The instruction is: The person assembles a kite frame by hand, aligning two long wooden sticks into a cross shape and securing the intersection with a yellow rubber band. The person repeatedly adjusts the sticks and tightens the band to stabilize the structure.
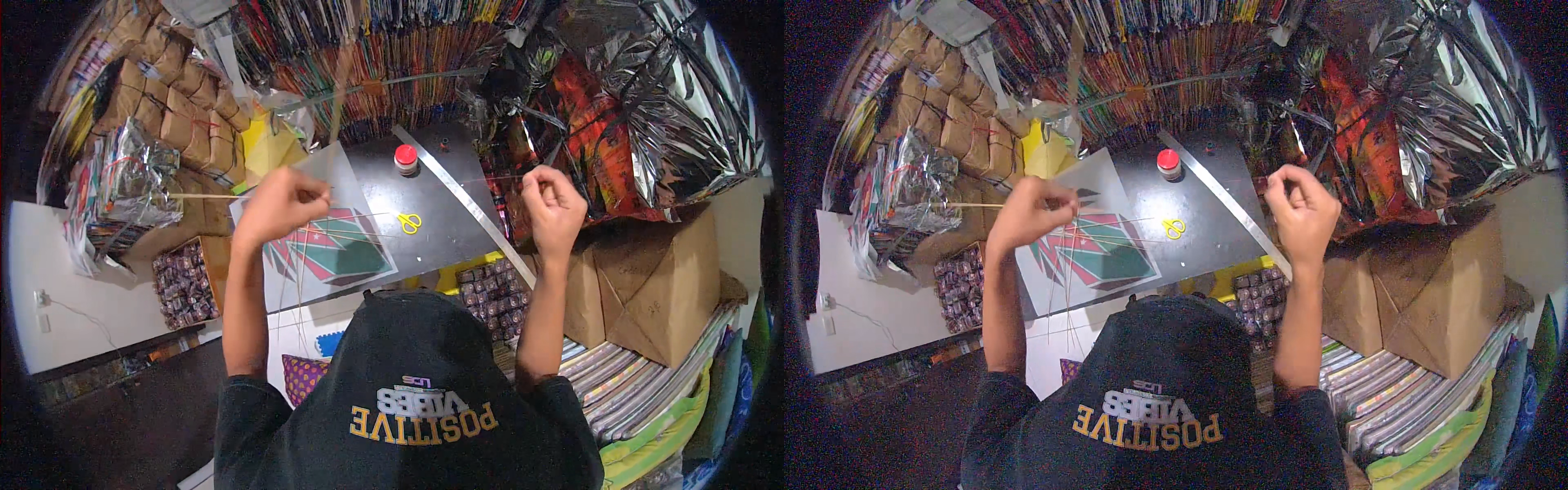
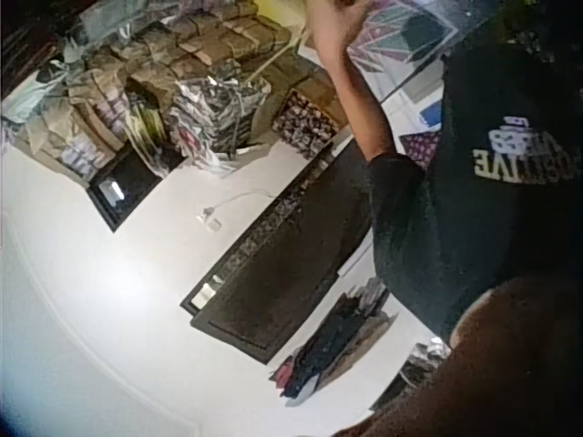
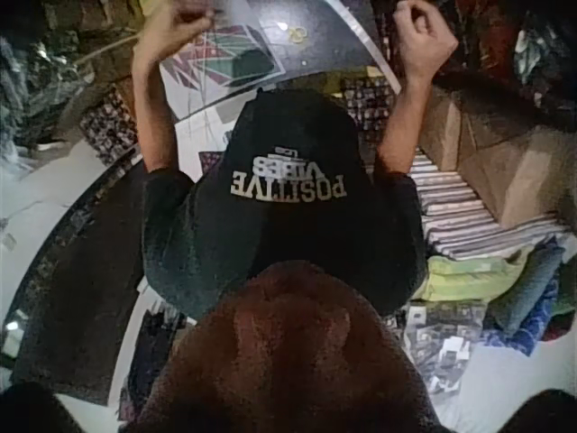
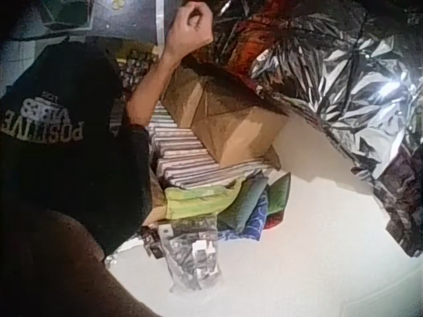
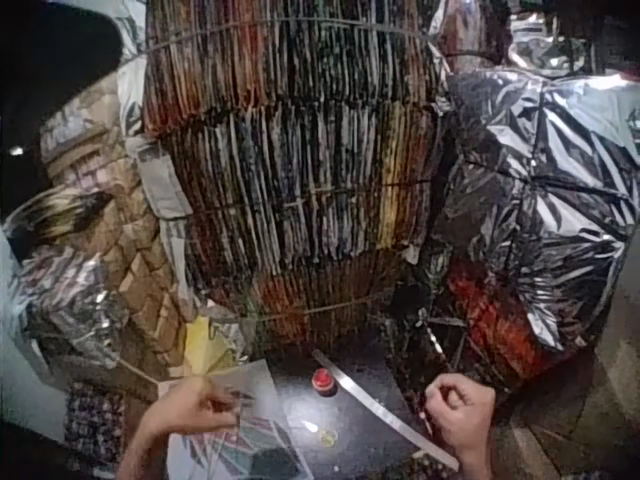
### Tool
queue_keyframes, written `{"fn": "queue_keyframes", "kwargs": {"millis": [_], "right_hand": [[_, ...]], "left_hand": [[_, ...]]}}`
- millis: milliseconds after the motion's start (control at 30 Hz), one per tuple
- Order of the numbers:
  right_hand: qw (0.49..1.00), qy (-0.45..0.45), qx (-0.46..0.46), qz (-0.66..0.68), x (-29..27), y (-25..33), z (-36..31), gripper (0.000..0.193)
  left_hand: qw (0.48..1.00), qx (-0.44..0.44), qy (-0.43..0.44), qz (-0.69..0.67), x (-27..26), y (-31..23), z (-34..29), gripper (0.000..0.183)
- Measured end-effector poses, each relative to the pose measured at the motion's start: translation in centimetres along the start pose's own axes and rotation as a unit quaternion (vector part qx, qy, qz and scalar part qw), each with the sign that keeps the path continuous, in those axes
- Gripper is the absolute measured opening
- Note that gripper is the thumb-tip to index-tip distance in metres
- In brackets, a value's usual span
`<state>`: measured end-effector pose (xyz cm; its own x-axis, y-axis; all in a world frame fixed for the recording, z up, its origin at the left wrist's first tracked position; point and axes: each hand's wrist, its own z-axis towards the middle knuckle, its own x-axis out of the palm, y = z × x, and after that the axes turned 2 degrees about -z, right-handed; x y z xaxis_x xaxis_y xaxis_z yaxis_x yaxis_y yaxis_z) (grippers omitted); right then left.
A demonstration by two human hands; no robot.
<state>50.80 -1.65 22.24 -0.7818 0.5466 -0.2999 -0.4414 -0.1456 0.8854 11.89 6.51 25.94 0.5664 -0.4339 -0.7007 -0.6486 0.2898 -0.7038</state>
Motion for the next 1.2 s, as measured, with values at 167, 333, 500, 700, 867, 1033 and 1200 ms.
{"fn": "queue_keyframes", "kwargs": {"millis": [167, 333, 500, 700, 867, 1033, 1200], "right_hand": [[0.995, -0.006, -0.086, -0.05, -0.5, 2.6, 2.3, 0.008], [0.991, 0.012, -0.128, -0.035, 0.3, 4.5, 3.1, 0.01], [0.986, 0.014, -0.156, -0.058, 0.8, 4.5, 3.5, 0.01], [0.986, 0.022, -0.155, -0.059, 1.2, 4.6, 3.6, 0.011], [0.986, 0.023, -0.154, -0.06, 1.3, 4.5, 3.8, 0.011], [0.989, 0.016, -0.14, -0.039, 1.0, 4.3, 3.6, 0.011], [0.996, 0.02, -0.088, -0.012, -0.9, 2.7, 3.1, 0.008]], "left_hand": [[0.984, 0.056, 0.087, 0.148, 3.1, -2.6, 0.0, 0.015], [0.968, 0.047, 0.141, 0.204, 5.6, -3.8, -0.3, 0.012], [0.968, 0.074, 0.128, 0.204, 6.7, -3.4, -0.6, 0.01], [0.968, 0.078, 0.123, 0.203, 6.7, -3.4, -0.5, 0.01], [0.967, 0.066, 0.135, 0.206, 6.5, -3.3, -0.3, 0.01], [0.984, 0.051, 0.071, 0.158, 6.2, -1.8, 0.1, 0.013], [1.0, 0.017, -0.023, -0.005, 4.3, -0.1, 1.1, 0.017]]}}
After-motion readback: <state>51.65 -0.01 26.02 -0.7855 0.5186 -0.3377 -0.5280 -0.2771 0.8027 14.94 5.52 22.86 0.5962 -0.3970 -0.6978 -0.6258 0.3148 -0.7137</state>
